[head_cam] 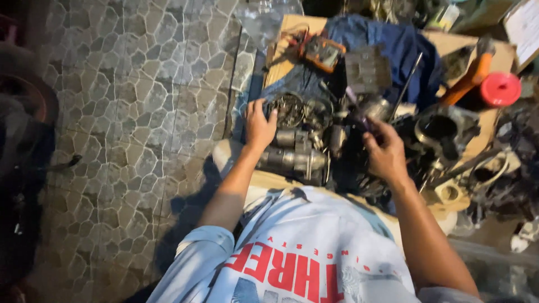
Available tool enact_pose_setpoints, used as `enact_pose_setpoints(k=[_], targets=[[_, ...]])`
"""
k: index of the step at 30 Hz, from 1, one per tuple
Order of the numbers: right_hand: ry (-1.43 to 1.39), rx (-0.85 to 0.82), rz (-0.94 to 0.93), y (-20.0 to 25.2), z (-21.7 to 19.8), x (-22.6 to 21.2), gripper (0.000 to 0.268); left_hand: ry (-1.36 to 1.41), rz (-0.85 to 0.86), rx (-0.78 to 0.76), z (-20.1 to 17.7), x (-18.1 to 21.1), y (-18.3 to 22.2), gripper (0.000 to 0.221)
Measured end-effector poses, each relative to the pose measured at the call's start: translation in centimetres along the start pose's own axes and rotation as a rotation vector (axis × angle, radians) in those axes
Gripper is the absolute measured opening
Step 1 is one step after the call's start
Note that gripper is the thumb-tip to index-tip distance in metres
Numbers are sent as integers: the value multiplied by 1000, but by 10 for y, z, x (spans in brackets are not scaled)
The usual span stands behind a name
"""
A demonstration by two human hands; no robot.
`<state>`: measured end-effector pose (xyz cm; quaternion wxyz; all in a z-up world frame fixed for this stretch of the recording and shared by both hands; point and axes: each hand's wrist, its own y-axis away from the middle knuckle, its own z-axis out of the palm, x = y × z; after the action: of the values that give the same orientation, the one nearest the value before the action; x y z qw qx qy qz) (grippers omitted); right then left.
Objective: Cleaning and polishing a cylindrical mechanical component using a small brush and a thin metal tool.
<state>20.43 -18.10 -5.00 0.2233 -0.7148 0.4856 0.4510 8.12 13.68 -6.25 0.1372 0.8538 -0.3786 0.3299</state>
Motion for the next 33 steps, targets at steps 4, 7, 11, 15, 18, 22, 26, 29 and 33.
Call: enact_pose_setpoints(k=[4,7,11,15,18,22,26,29,33], targets=[[-17,47,-68,10,4,2,43,-38,106,58,5,0,14,33],[-46,79,-129,23,6,-9,38,14,228,80,5,3,29,24],[-112,69,-144,41,11,-17,38,85,289,20,2,9,41,32],[-150,9,-137,60,17,-37,38,11,268,14,2,15,53,35],[-174,-33,-108,72,17,-21,37,-150,279,31,5,14,69,41],[-176,-67,-40,91,11,-21,36,-212,303,22,-5,19,87,55],[-224,-47,30,97,10,-9,36,-132,191,15,-8,10,83,59],[-204,-12,58,102,11,-4,37,-106,189,83,-9,-5,79,58],[-199,36,37,105,7,-14,36,-127,217,46,-6,-11,85,66]])
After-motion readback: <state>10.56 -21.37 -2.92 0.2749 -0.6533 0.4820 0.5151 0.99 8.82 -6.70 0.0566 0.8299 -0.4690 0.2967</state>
